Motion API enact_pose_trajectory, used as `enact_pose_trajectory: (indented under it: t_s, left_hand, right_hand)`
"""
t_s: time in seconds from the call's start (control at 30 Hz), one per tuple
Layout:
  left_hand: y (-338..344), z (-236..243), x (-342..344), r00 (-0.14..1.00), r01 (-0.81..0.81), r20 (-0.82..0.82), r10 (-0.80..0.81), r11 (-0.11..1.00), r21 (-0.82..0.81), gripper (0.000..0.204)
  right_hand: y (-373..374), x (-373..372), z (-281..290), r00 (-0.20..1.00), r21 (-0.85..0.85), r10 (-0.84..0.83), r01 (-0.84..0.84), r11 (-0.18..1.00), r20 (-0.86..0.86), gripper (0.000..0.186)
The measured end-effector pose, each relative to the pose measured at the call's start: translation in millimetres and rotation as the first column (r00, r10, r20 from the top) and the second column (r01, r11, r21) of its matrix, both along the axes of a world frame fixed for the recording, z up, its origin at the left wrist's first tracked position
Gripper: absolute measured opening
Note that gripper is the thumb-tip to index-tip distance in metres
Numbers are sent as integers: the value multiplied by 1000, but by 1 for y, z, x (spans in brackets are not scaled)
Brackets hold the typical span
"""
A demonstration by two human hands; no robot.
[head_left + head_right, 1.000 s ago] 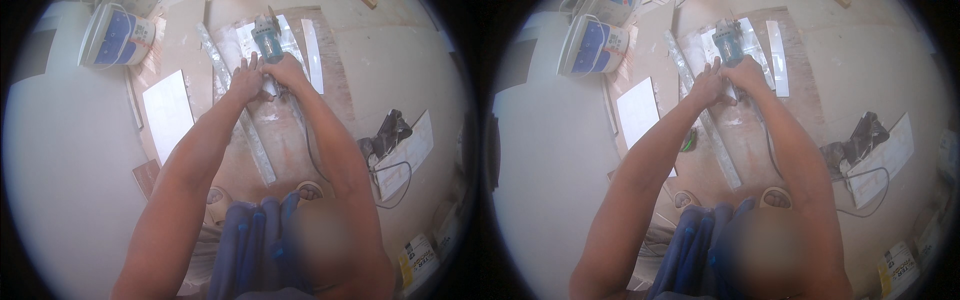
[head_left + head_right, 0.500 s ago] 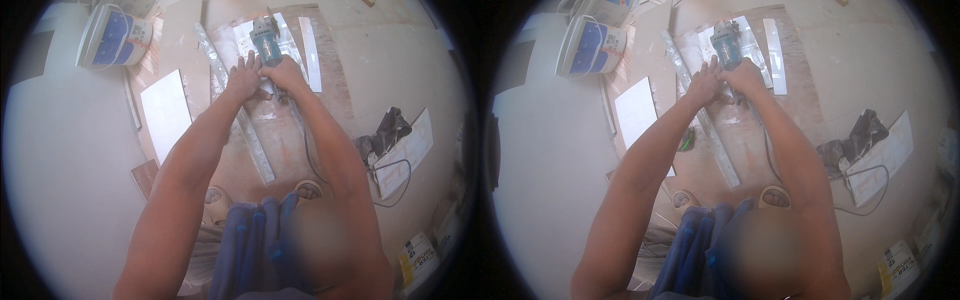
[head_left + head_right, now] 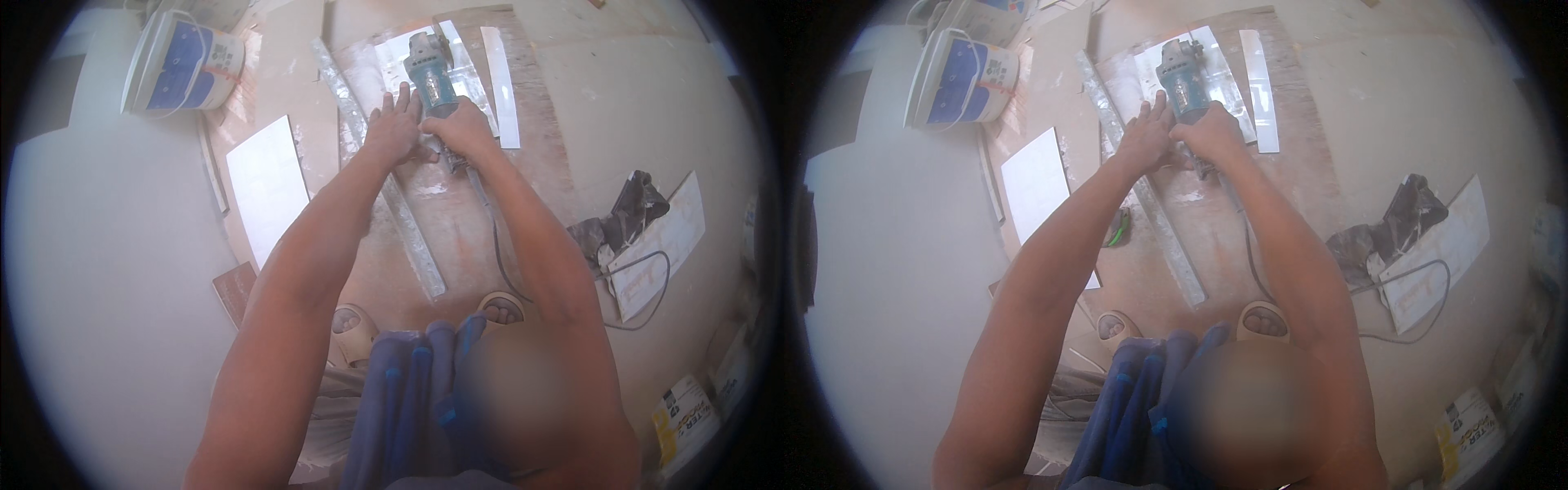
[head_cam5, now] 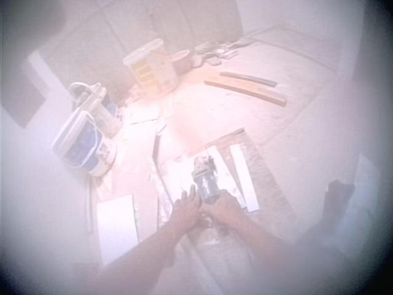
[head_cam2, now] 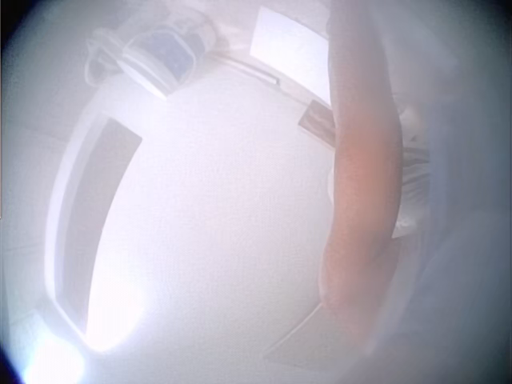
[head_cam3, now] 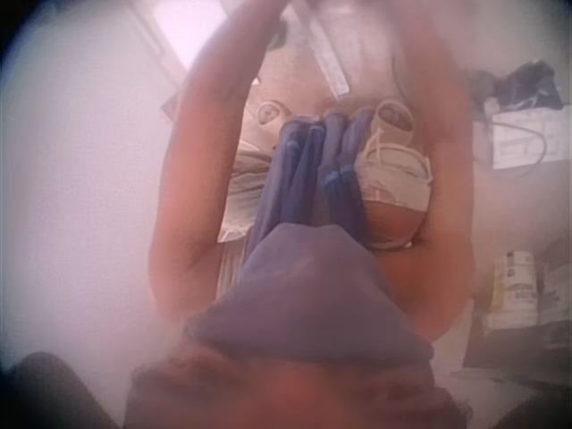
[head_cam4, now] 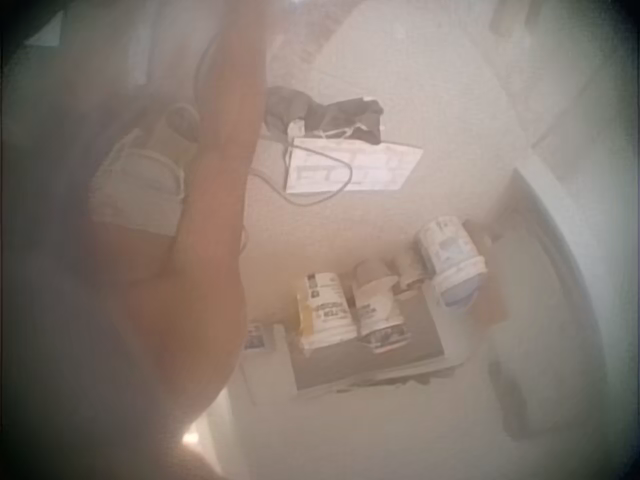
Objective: The person uses an angle grinder to cut white ceramic tiles on the floor. They position the tiles, guide the grinder along marked lines, and separate the pieces after cutting.
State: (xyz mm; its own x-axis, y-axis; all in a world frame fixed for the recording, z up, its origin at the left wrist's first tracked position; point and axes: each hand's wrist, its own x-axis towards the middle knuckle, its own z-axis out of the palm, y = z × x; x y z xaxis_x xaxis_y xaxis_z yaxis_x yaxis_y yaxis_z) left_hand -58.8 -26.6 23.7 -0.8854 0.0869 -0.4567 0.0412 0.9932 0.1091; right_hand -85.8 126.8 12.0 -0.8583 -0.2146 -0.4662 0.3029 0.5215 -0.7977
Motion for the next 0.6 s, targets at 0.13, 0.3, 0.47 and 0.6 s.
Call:
enact_pose_trajectory:
  t_s: [0.13,0.3,0.47,0.6]
  left_hand:
    - [-2,-1,-1,1000,3,11,-2,1000,-10,133]
    - [-3,-1,0,1000,22,-2,-22,1000,-7,135]
    - [-5,-8,-1,999,28,-23,-29,999,-20,136]
    - [-2,-3,-1,1000,18,-20,-18,1000,-7,136]
  right_hand:
    - [1,6,7,1000,28,-7,7,1000,-1,82]
    - [5,12,10,1000,52,-3,3,999,-8,83]
    - [7,18,5,1000,23,5,-4,1000,-16,83]
    - [10,20,1,1000,-1,3,-3,1000,-5,82]
